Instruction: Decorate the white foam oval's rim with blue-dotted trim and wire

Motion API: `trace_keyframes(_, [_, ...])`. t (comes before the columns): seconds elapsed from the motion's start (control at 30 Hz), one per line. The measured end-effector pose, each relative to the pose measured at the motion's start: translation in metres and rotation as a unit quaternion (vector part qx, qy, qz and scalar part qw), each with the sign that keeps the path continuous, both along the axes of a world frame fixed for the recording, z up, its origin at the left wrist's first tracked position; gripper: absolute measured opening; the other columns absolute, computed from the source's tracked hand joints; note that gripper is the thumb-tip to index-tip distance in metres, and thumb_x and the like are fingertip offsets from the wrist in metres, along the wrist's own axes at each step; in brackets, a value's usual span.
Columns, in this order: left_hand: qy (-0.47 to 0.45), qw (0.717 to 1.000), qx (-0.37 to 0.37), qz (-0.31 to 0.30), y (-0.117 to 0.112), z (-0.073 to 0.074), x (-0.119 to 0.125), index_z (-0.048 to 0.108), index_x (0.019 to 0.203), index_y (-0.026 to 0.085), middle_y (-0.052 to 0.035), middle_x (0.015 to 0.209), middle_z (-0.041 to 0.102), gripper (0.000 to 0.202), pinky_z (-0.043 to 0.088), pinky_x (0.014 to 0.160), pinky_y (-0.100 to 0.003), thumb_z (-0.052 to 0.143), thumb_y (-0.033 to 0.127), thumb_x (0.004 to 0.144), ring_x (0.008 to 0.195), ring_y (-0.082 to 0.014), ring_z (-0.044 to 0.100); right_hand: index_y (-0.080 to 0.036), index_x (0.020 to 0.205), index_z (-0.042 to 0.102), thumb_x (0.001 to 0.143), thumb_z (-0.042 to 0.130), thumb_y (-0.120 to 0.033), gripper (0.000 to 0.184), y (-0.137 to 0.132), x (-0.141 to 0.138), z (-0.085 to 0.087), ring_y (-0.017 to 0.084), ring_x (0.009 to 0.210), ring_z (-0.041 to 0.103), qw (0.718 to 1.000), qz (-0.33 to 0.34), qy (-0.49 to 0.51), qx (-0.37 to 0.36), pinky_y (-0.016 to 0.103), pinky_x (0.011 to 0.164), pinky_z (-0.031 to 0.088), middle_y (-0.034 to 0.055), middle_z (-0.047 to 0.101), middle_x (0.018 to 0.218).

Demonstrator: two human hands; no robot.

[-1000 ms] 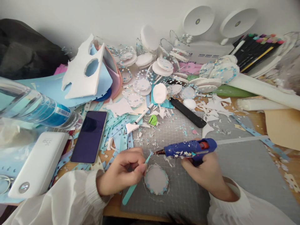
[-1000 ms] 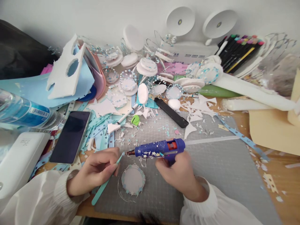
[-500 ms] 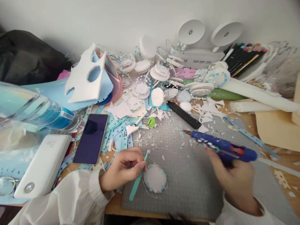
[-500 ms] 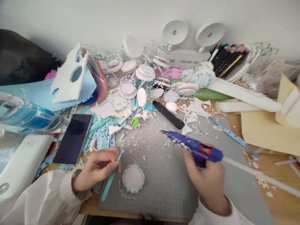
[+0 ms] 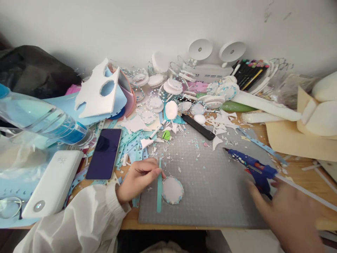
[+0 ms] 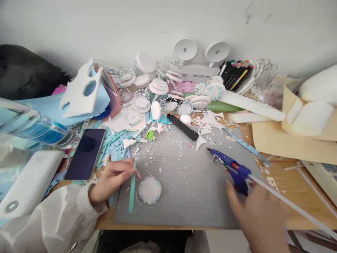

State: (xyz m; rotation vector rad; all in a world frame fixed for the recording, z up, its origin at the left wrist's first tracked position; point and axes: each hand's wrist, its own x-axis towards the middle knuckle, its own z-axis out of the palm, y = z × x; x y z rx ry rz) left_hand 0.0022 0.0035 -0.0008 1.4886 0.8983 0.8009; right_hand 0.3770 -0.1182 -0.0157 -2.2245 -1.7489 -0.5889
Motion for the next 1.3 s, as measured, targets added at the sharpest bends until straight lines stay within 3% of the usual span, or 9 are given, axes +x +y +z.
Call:
trace_keyframes(0.13, [-0.013,0.999,-0.035,0.019,-0.002,-0.003,-0.002,0.078,0.069,0.016,-0.0051,0.065,0.060,0.039,0.041,0.064,-0.028,0.059,0.042,0.090,0.065,-0.0154,0.050,-0.034,0.083,0.057,0.082,0.060,-0.054,0.021,-0.028,-0.016,0.025,0.032,0.053,0.063,0.992,0.118,0.022,-0.034,0.047,0.049,0.045,0.0122,0.065,0.066])
trace_keyframes(0.27, [-0.048,0.995,-0.074,0.035,-0.004,-0.006,-0.001,0.077,0.069,0.015,-0.0049,0.066,0.059,0.035,0.040,0.066,-0.029,0.060,0.037,0.089,0.067,-0.0159,0.050,-0.024,0.103,0.061,0.095,0.047,-0.033,0.018,-0.002,-0.082,0.055,0.025,0.076,0.068,0.966,0.243,0.086,-0.004,0.042,0.068,0.054,0.0105,0.068,0.088])
trace_keyframes(0.4, [-0.087,0.986,-0.130,0.061,-0.005,-0.003,0.003,0.069,0.057,0.014,-0.0003,0.059,0.049,0.036,0.036,0.061,-0.027,0.062,0.035,0.085,0.061,-0.0123,0.043,-0.013,0.118,0.061,0.094,0.051,-0.014,0.026,0.051,-0.155,0.066,0.022,0.095,0.066,0.883,0.466,0.053,0.005,0.036,0.085,0.054,0.0108,0.071,0.104])
trace_keyframes(0.6, [-0.128,0.975,-0.160,0.084,-0.003,-0.002,0.008,0.034,0.043,0.017,0.0042,0.055,0.032,0.054,0.028,0.054,-0.026,0.068,0.040,0.079,0.056,-0.0093,0.028,-0.008,0.100,0.067,0.095,0.046,-0.008,0.022,0.097,-0.197,0.057,0.022,0.088,0.067,0.785,0.617,-0.022,0.056,0.037,0.081,0.058,0.0123,0.072,0.091])
trace_keyframes(0.73, [-0.070,0.993,-0.084,0.042,-0.002,0.000,0.003,0.052,0.053,0.015,0.0019,0.057,0.040,0.048,0.034,0.057,-0.027,0.056,0.044,0.091,0.057,-0.0112,0.037,-0.010,0.109,0.063,0.095,0.046,-0.009,0.022,0.108,-0.180,0.048,0.023,0.094,0.070,0.785,0.610,0.070,0.079,0.037,0.082,0.060,0.0142,0.074,0.097])
trace_keyframes(0.83, [0.028,0.994,0.096,-0.050,-0.004,0.002,-0.001,0.071,0.096,0.015,-0.0061,0.080,0.060,0.038,0.043,0.069,-0.031,0.054,0.048,0.092,0.074,-0.0177,0.054,-0.020,0.112,0.060,0.092,0.055,-0.011,0.023,0.113,-0.157,0.034,0.019,0.092,0.073,0.815,0.521,0.229,0.112,0.034,0.079,0.062,0.0082,0.076,0.098])
trace_keyframes(1.0, [0.236,0.899,0.322,-0.179,-0.007,-0.003,0.003,0.055,0.127,0.011,-0.0167,0.107,0.064,0.092,0.043,0.084,-0.047,0.074,0.071,0.060,0.092,-0.0331,0.057,-0.020,0.097,0.060,0.091,0.059,-0.014,0.009,0.114,-0.132,0.008,0.018,0.069,0.074,0.835,0.325,0.410,0.167,0.032,0.064,0.062,0.0059,0.074,0.088])
trace_keyframes(1.17, [0.283,0.888,0.319,-0.174,-0.005,-0.008,0.003,0.051,0.124,0.014,-0.0147,0.112,0.064,0.056,0.043,0.086,-0.044,0.071,0.041,0.079,0.099,-0.0311,0.058,-0.020,0.094,0.056,0.092,0.058,-0.019,0.002,0.110,-0.134,0.005,0.014,0.058,0.070,0.775,0.291,0.542,0.145,0.028,0.058,0.060,0.0017,0.071,0.079])
trace_keyframes(1.3, [0.259,0.900,0.307,-0.169,-0.003,-0.006,-0.001,0.041,0.137,0.016,-0.0150,0.125,0.058,0.063,0.044,0.096,-0.042,0.069,0.027,0.082,0.112,-0.0298,0.054,-0.020,0.092,0.056,0.093,0.058,-0.022,0.003,0.109,-0.135,0.014,0.014,0.057,0.070,0.755,0.287,0.577,0.118,0.030,0.058,0.060,0.0021,0.072,0.078])
